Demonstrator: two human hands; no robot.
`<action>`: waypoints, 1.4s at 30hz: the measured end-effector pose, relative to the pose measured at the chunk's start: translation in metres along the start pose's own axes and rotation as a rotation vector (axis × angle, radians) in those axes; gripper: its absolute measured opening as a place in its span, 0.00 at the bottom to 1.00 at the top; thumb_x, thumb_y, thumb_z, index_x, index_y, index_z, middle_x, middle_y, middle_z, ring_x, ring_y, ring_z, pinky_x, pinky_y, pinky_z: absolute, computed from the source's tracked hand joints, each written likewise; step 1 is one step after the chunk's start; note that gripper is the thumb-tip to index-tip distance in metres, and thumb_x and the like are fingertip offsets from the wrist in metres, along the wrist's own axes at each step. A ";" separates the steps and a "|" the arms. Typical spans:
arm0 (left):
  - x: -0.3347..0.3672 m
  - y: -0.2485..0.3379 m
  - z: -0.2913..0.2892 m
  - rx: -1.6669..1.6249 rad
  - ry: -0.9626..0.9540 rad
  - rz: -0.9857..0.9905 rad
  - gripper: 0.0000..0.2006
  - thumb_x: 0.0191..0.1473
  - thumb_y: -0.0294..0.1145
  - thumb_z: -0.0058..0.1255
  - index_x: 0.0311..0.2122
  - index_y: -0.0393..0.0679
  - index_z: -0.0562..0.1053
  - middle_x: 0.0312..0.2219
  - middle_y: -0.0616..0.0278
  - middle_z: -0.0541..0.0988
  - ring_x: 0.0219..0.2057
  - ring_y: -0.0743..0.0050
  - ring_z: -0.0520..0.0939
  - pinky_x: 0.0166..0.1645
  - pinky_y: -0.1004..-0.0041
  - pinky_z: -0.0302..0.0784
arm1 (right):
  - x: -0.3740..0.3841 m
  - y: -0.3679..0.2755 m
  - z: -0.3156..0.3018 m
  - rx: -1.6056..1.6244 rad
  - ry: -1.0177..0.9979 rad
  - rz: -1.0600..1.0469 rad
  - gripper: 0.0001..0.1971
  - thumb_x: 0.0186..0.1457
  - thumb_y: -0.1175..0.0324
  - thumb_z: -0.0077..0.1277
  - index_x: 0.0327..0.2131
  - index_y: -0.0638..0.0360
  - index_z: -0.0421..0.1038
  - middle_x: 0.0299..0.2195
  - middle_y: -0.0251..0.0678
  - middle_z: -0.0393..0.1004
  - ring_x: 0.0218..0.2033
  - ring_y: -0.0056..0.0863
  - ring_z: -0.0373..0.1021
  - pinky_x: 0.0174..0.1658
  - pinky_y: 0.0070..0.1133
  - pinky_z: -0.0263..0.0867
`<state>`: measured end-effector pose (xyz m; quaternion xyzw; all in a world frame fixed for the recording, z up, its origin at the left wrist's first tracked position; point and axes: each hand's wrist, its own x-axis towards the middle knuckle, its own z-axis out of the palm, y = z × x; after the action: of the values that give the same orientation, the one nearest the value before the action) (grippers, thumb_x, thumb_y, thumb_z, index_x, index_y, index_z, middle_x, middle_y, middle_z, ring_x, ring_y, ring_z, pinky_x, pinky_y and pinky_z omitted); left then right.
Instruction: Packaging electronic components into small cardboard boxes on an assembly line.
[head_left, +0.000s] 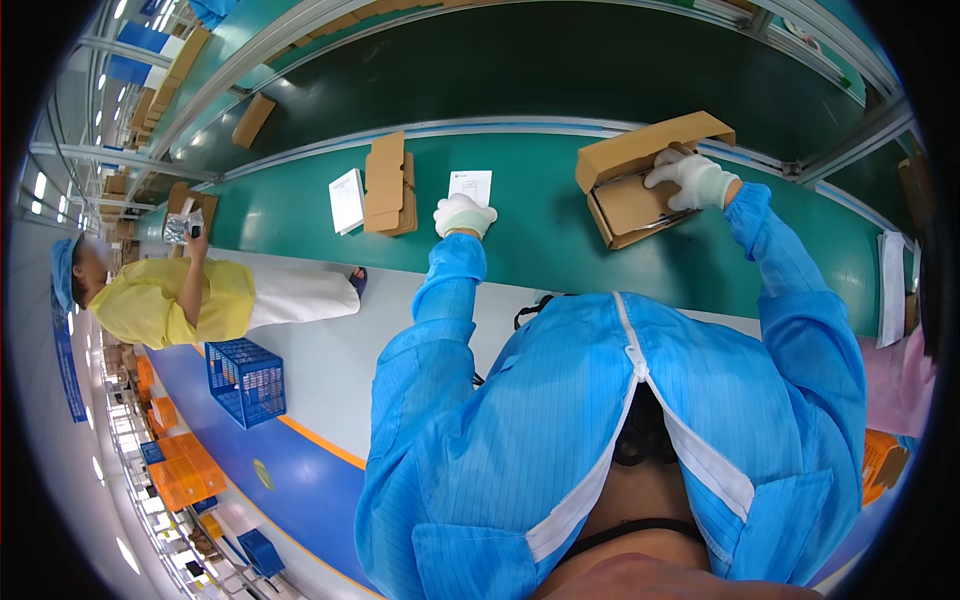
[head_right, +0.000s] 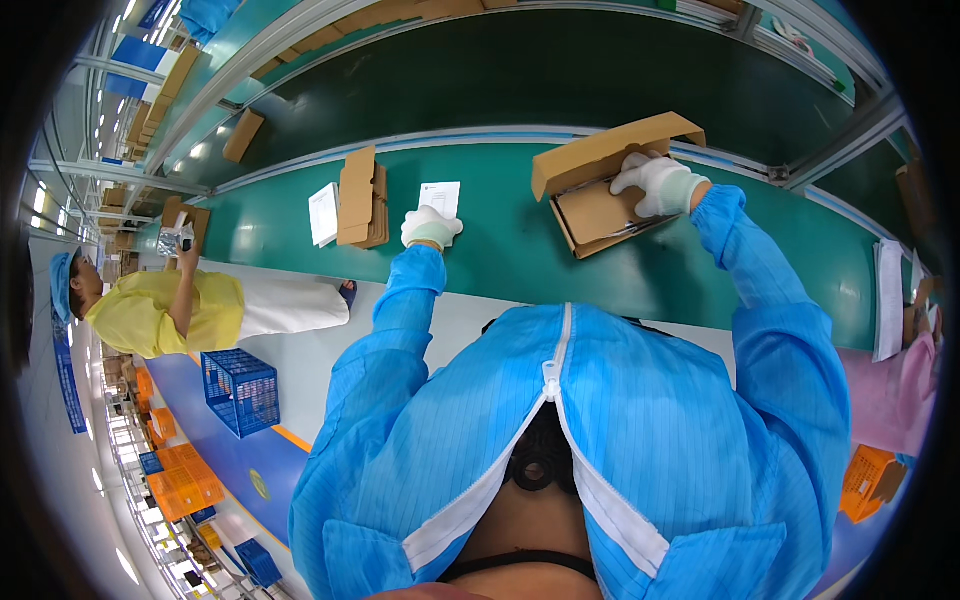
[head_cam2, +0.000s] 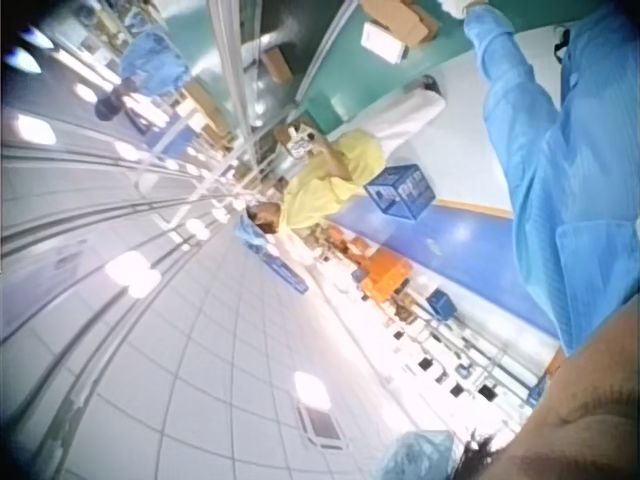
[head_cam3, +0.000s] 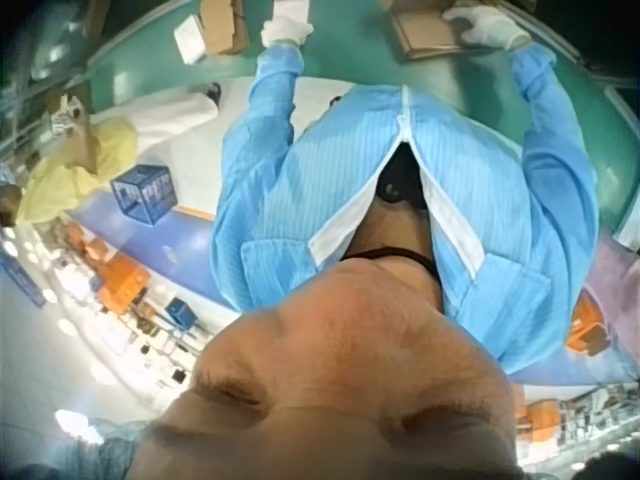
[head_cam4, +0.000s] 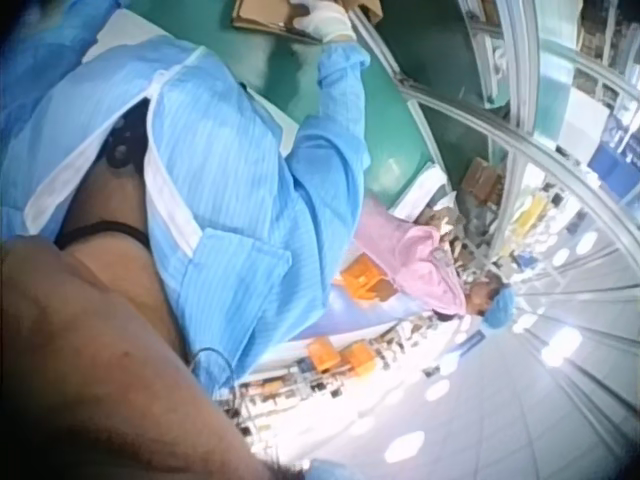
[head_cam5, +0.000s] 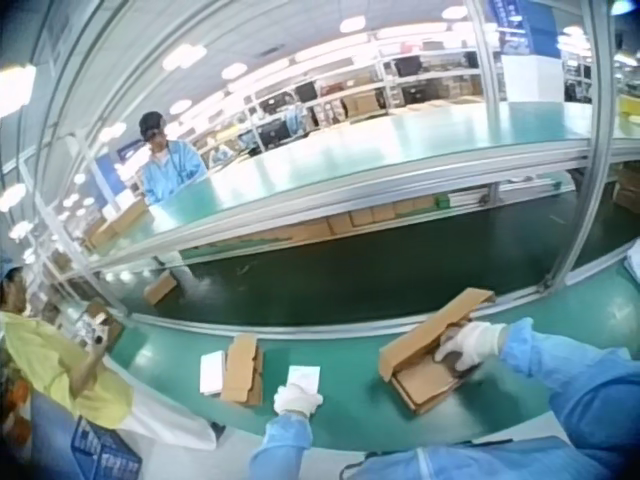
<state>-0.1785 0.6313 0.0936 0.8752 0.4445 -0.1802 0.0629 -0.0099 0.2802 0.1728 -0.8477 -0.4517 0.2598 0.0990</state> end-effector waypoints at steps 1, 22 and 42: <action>0.002 -0.002 0.005 -0.003 0.001 -0.001 0.33 0.38 0.51 0.61 0.49 0.44 0.70 0.44 0.50 0.77 0.45 0.53 0.79 0.49 0.62 0.75 | -0.001 0.000 0.000 -0.003 0.001 -0.001 0.26 0.35 0.72 0.58 0.44 0.46 0.75 0.49 0.37 0.66 0.53 0.42 0.61 0.57 0.30 0.59; -0.188 0.034 -0.010 -1.018 0.037 0.803 0.12 0.56 0.30 0.45 0.43 0.38 0.74 0.30 0.53 0.79 0.31 0.65 0.80 0.39 0.70 0.74 | 0.027 0.021 -0.032 0.556 -0.123 0.171 0.32 0.53 0.34 0.42 0.47 0.50 0.74 0.39 0.32 0.76 0.40 0.24 0.69 0.42 0.24 0.66; -0.185 0.135 0.029 -0.168 0.437 0.861 0.46 0.41 0.57 0.58 0.59 0.33 0.57 0.57 0.40 0.59 0.60 0.35 0.54 0.65 0.47 0.41 | -0.023 0.062 -0.050 0.120 0.042 0.352 0.28 0.48 0.48 0.52 0.44 0.62 0.75 0.42 0.50 0.75 0.44 0.41 0.72 0.49 0.28 0.66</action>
<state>-0.1781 0.4032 0.1288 0.9888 0.0583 0.0865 0.1071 0.0496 0.2291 0.1981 -0.9115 -0.2777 0.2819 0.1119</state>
